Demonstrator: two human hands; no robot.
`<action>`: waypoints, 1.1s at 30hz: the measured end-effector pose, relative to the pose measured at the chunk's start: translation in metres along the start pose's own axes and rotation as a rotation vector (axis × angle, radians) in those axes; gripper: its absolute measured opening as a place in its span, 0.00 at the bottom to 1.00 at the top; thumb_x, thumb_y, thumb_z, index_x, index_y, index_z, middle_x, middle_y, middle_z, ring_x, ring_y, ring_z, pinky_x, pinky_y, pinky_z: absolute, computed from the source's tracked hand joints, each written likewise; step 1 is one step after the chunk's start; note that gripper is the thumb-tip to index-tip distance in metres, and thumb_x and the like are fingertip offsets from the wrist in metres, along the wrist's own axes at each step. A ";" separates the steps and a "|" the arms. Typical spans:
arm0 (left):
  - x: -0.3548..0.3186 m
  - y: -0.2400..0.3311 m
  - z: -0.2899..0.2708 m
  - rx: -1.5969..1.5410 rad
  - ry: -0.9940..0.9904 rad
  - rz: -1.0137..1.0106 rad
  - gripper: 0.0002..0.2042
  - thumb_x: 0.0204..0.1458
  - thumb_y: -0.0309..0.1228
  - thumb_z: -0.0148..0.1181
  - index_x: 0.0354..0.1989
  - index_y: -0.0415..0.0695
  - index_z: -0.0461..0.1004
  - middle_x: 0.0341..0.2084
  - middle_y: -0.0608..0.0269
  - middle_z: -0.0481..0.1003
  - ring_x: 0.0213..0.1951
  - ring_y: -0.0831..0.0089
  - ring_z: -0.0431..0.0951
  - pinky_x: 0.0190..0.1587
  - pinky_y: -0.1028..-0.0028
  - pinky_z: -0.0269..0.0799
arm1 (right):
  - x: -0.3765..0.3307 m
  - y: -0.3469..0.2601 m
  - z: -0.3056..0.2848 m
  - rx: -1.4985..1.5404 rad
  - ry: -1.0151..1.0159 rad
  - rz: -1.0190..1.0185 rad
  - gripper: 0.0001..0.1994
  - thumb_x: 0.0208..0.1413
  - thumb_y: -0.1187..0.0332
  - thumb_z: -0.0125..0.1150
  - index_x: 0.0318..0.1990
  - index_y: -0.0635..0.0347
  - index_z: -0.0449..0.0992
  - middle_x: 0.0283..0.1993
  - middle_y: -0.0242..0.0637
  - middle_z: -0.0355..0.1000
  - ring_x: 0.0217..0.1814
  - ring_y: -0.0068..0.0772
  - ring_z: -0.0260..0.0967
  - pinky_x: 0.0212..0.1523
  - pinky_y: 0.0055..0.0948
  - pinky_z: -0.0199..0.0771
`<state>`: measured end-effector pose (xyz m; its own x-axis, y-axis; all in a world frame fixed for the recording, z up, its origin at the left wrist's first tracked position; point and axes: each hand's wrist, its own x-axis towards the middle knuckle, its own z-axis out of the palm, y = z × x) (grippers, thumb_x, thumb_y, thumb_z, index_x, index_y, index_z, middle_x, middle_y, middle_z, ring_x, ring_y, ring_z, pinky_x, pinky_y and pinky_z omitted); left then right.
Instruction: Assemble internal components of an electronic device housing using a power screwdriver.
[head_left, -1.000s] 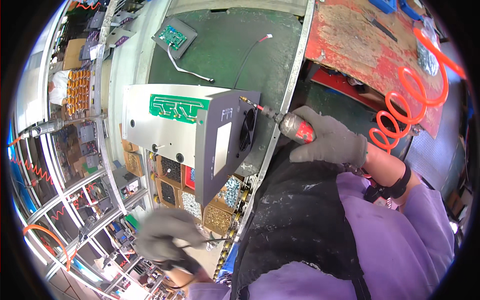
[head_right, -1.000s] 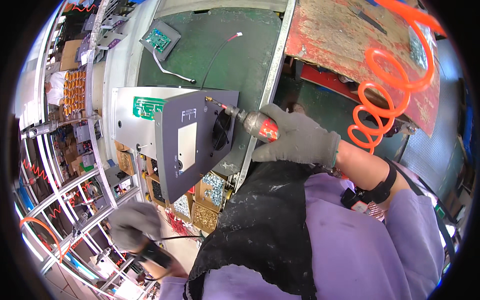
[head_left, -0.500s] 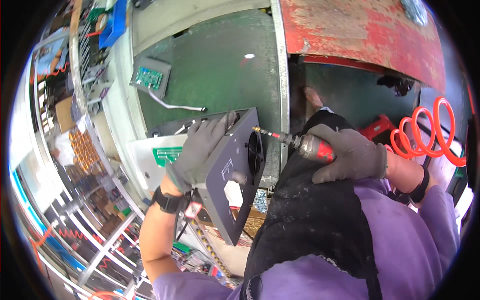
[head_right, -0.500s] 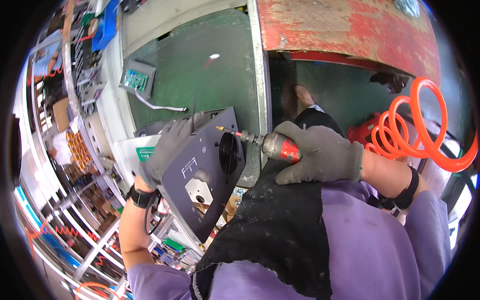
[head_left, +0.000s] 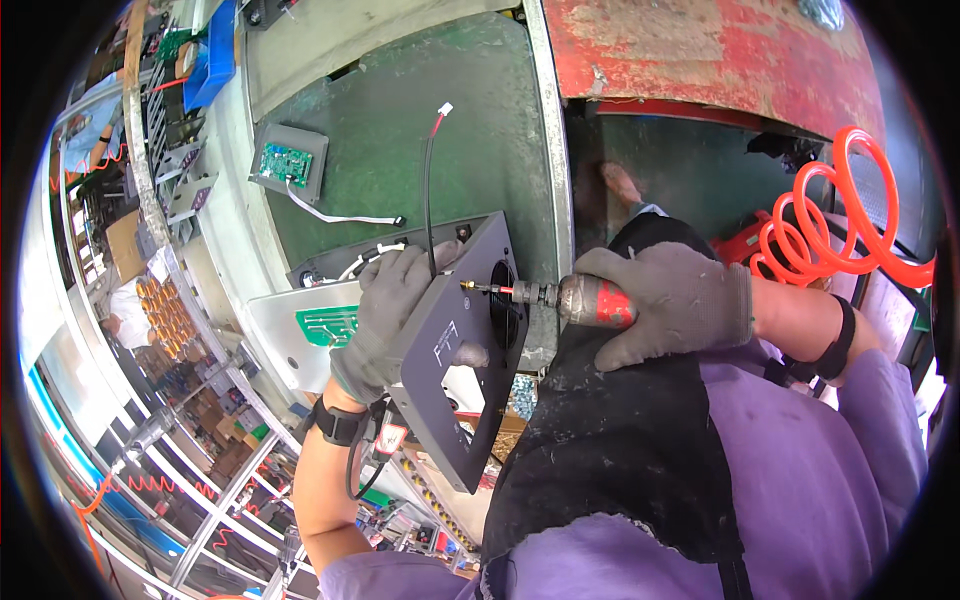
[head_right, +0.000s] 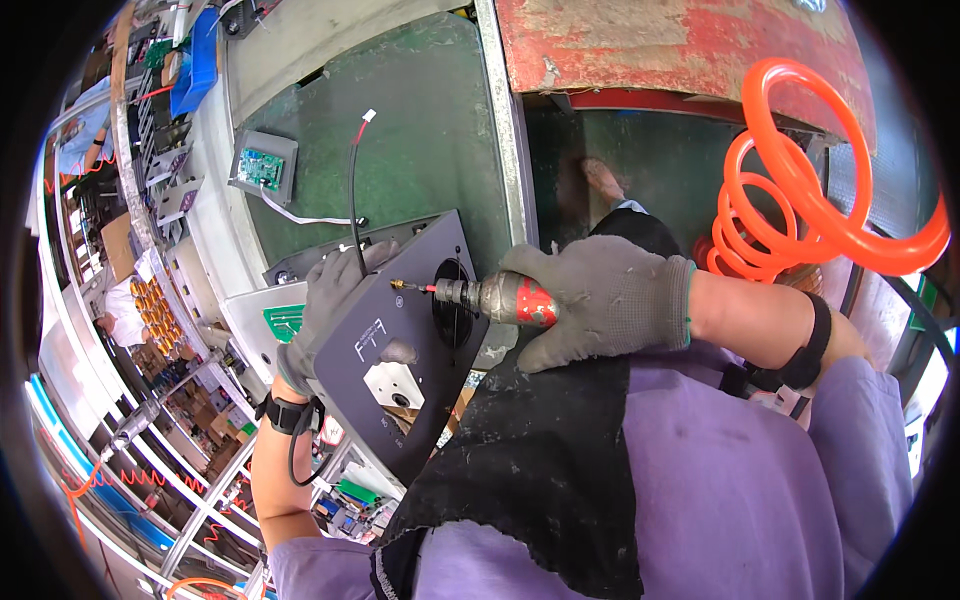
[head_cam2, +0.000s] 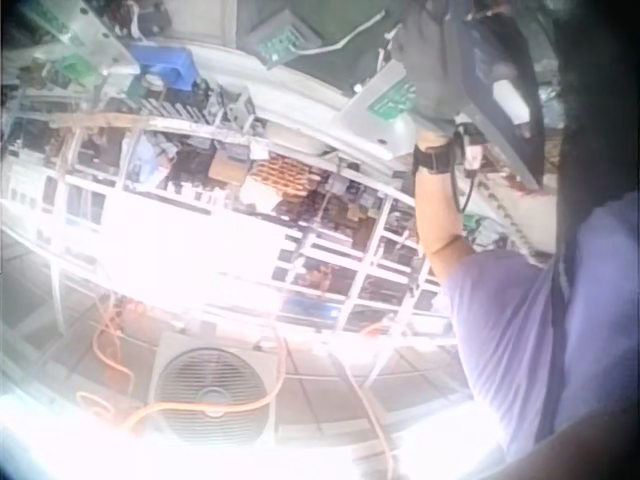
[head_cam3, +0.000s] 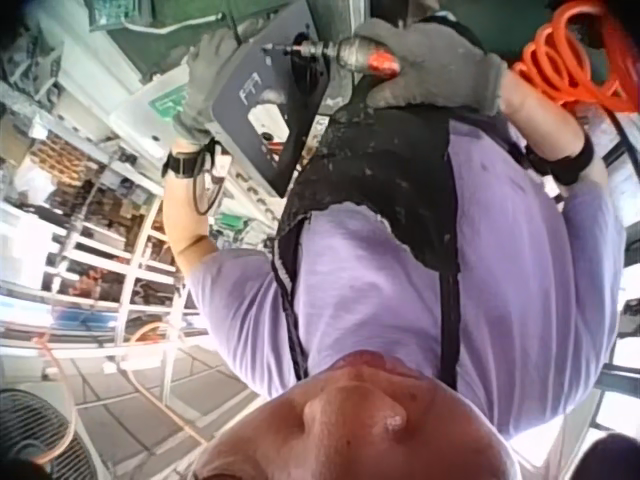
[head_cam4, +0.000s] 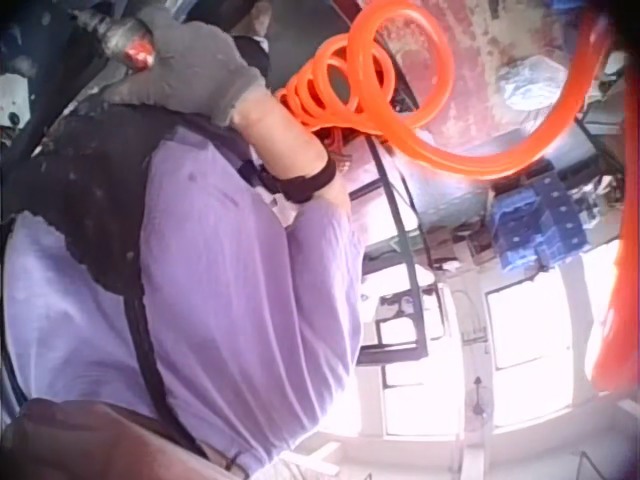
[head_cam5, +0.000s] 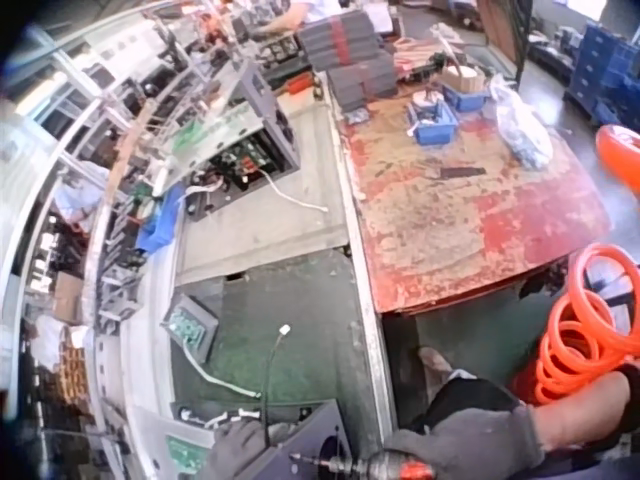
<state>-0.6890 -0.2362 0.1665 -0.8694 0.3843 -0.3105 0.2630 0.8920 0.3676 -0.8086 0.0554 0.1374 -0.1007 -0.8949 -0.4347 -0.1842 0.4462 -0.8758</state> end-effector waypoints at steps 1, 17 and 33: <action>0.000 -0.001 0.001 -0.028 0.008 -0.005 0.50 0.26 0.68 0.62 0.53 0.39 0.67 0.38 0.56 0.69 0.39 0.59 0.69 0.43 0.59 0.60 | 0.001 0.000 -0.001 -0.065 0.023 -0.036 0.36 0.41 0.46 0.67 0.53 0.60 0.61 0.25 0.54 0.69 0.30 0.58 0.70 0.32 0.47 0.68; -0.005 -0.006 0.000 -0.066 -0.093 -0.058 0.42 0.30 0.60 0.67 0.53 0.42 0.70 0.57 0.52 0.64 0.54 0.52 0.66 0.53 0.56 0.62 | 0.011 -0.024 -0.020 -0.624 0.053 -0.110 0.35 0.42 0.52 0.67 0.55 0.58 0.59 0.24 0.48 0.68 0.26 0.51 0.69 0.28 0.43 0.67; 0.004 -0.003 -0.007 -1.075 0.290 -0.642 0.13 0.56 0.37 0.56 0.39 0.39 0.75 0.33 0.62 0.76 0.38 0.74 0.74 0.43 0.72 0.69 | 0.007 0.117 -0.143 -0.093 0.498 0.286 0.27 0.47 0.58 0.66 0.53 0.54 0.64 0.41 0.51 0.72 0.47 0.48 0.71 0.47 0.35 0.67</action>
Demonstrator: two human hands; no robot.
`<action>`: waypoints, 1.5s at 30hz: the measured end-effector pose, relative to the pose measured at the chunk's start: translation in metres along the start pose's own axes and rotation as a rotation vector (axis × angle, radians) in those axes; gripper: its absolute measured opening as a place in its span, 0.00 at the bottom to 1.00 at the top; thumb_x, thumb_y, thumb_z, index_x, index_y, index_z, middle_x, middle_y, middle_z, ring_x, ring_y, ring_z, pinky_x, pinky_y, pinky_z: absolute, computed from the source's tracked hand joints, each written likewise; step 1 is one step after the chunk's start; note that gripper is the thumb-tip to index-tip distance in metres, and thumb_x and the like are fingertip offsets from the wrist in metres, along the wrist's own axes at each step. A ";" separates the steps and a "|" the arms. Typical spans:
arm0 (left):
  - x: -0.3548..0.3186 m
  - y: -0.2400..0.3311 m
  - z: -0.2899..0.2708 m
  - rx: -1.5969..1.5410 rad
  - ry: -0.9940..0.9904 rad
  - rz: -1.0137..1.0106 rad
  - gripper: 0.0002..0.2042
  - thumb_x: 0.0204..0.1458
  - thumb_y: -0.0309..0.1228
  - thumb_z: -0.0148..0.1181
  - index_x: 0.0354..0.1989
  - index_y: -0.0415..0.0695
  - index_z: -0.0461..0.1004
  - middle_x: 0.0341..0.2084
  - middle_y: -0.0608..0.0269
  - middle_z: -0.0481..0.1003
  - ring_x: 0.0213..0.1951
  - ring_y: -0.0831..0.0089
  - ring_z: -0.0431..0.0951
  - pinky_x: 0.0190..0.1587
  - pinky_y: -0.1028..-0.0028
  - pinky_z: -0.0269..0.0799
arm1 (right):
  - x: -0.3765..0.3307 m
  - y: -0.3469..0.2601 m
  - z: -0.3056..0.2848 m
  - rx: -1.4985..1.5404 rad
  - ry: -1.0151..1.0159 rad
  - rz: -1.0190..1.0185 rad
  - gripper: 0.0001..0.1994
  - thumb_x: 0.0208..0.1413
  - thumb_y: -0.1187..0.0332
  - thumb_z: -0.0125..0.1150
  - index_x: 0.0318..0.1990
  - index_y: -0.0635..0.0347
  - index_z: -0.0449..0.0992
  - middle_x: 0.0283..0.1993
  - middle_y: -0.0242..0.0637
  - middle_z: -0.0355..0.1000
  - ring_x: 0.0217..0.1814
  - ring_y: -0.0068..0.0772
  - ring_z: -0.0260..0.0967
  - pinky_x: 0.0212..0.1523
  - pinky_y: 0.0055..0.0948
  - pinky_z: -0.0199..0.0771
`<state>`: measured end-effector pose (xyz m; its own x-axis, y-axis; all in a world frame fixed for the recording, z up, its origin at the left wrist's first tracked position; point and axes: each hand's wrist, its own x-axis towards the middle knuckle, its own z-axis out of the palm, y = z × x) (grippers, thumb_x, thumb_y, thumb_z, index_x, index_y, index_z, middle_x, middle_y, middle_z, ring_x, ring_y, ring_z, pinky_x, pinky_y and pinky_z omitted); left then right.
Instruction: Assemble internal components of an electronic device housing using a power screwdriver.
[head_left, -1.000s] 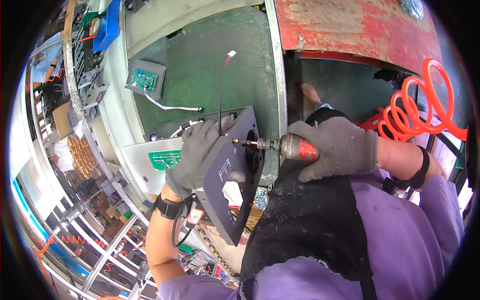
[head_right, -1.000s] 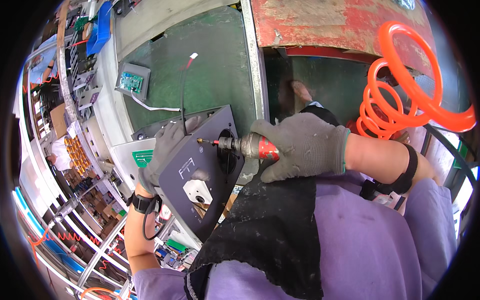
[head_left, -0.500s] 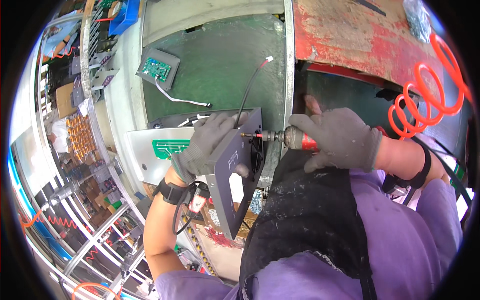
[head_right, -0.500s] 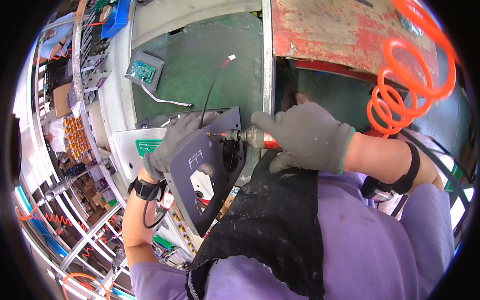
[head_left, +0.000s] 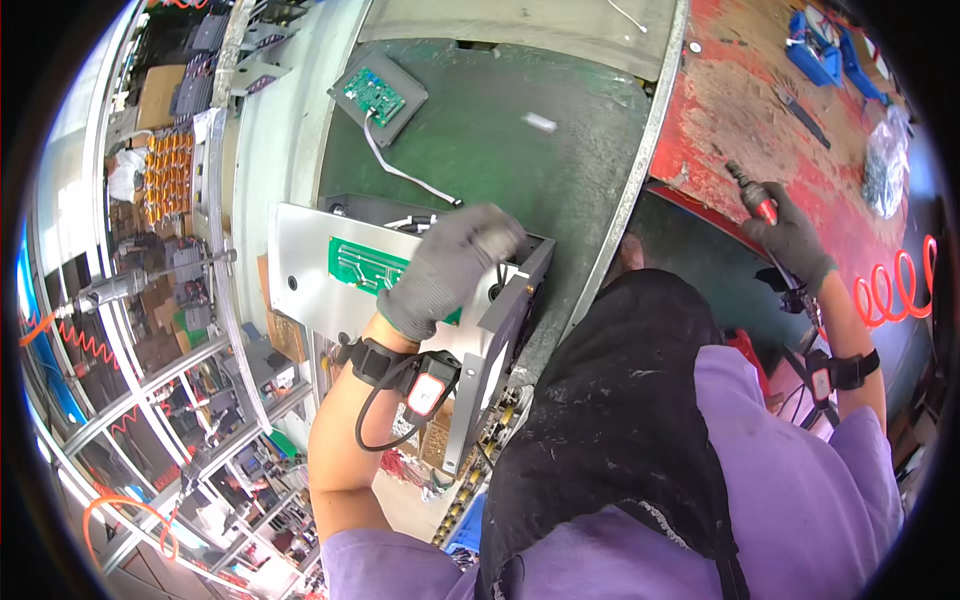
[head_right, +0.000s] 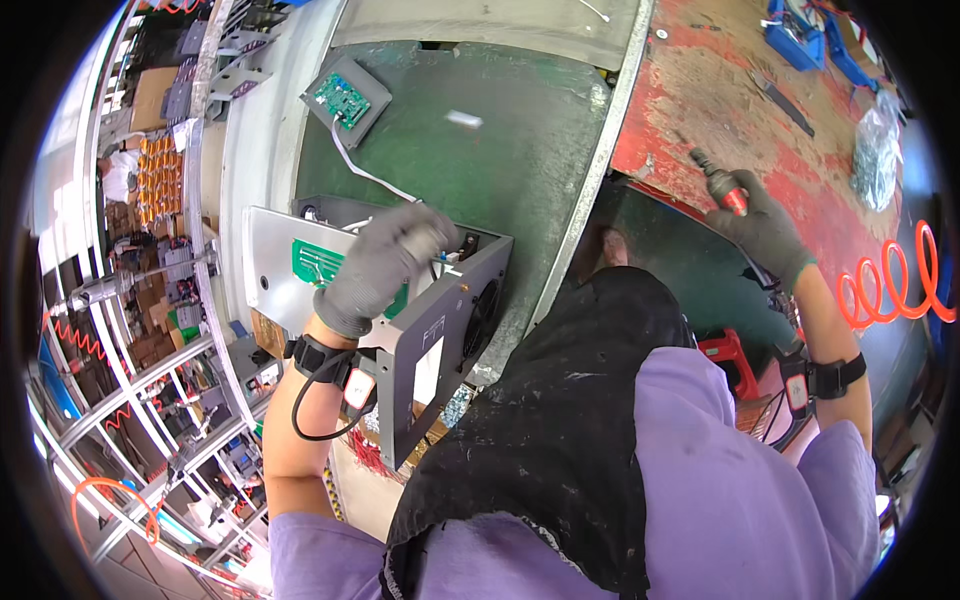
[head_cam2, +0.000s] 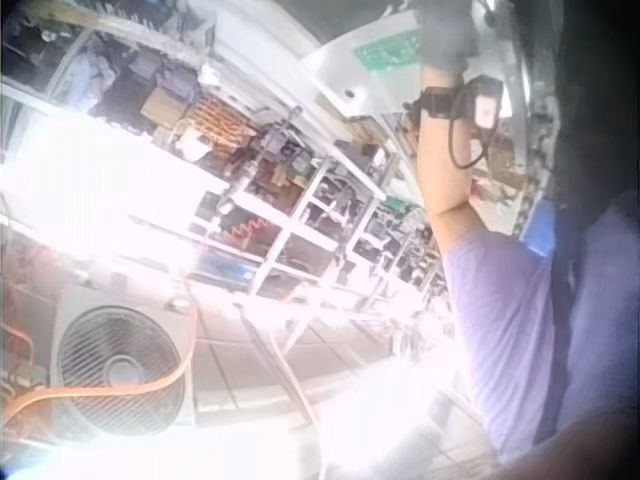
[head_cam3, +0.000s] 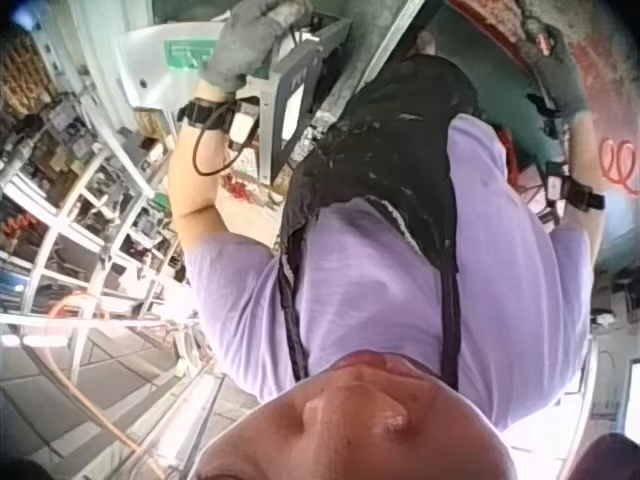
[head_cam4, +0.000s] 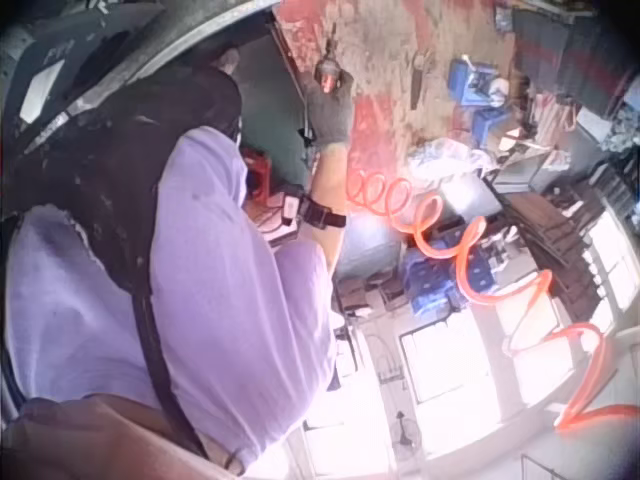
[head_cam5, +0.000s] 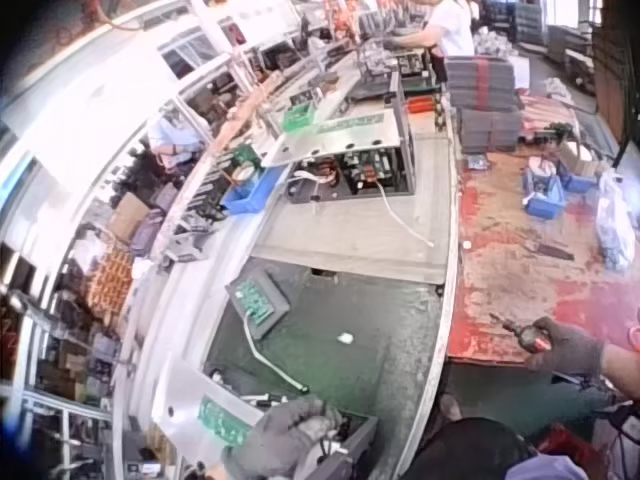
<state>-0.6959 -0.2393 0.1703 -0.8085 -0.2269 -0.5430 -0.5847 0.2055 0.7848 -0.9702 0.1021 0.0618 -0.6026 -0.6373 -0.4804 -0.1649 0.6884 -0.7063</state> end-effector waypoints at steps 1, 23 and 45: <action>-0.002 -0.002 -0.002 -0.001 0.013 -0.012 0.13 0.56 0.37 0.56 0.39 0.39 0.75 0.33 0.62 0.76 0.38 0.74 0.74 0.43 0.72 0.69 | 0.010 0.015 -0.005 -0.001 -0.012 -0.032 0.27 0.47 0.58 0.66 0.53 0.54 0.64 0.41 0.51 0.72 0.47 0.48 0.71 0.47 0.35 0.67; -0.167 -0.191 0.050 -0.460 1.182 0.112 0.18 0.62 0.38 0.44 0.42 0.33 0.72 0.32 0.61 0.74 0.38 0.74 0.72 0.45 0.73 0.67 | 0.055 -0.261 0.146 -0.013 -0.525 -0.565 0.21 0.59 0.60 0.54 0.55 0.63 0.68 0.50 0.37 0.70 0.48 0.26 0.67 0.49 0.28 0.67; -0.156 -0.242 0.073 -0.587 1.187 0.112 0.16 0.53 0.23 0.50 0.51 0.39 0.70 0.40 0.46 0.76 0.43 0.55 0.77 0.47 0.69 0.71 | 0.063 -0.298 0.240 -0.234 -0.581 -0.533 0.20 0.61 0.62 0.50 0.56 0.65 0.68 0.44 0.36 0.73 0.46 0.22 0.67 0.49 0.26 0.67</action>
<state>-0.4331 -0.1842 0.0431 -0.1265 -0.9853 -0.1145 -0.1610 -0.0935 0.9825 -0.7714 -0.2266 0.1169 0.0921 -0.9327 -0.3487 -0.5120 0.2560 -0.8200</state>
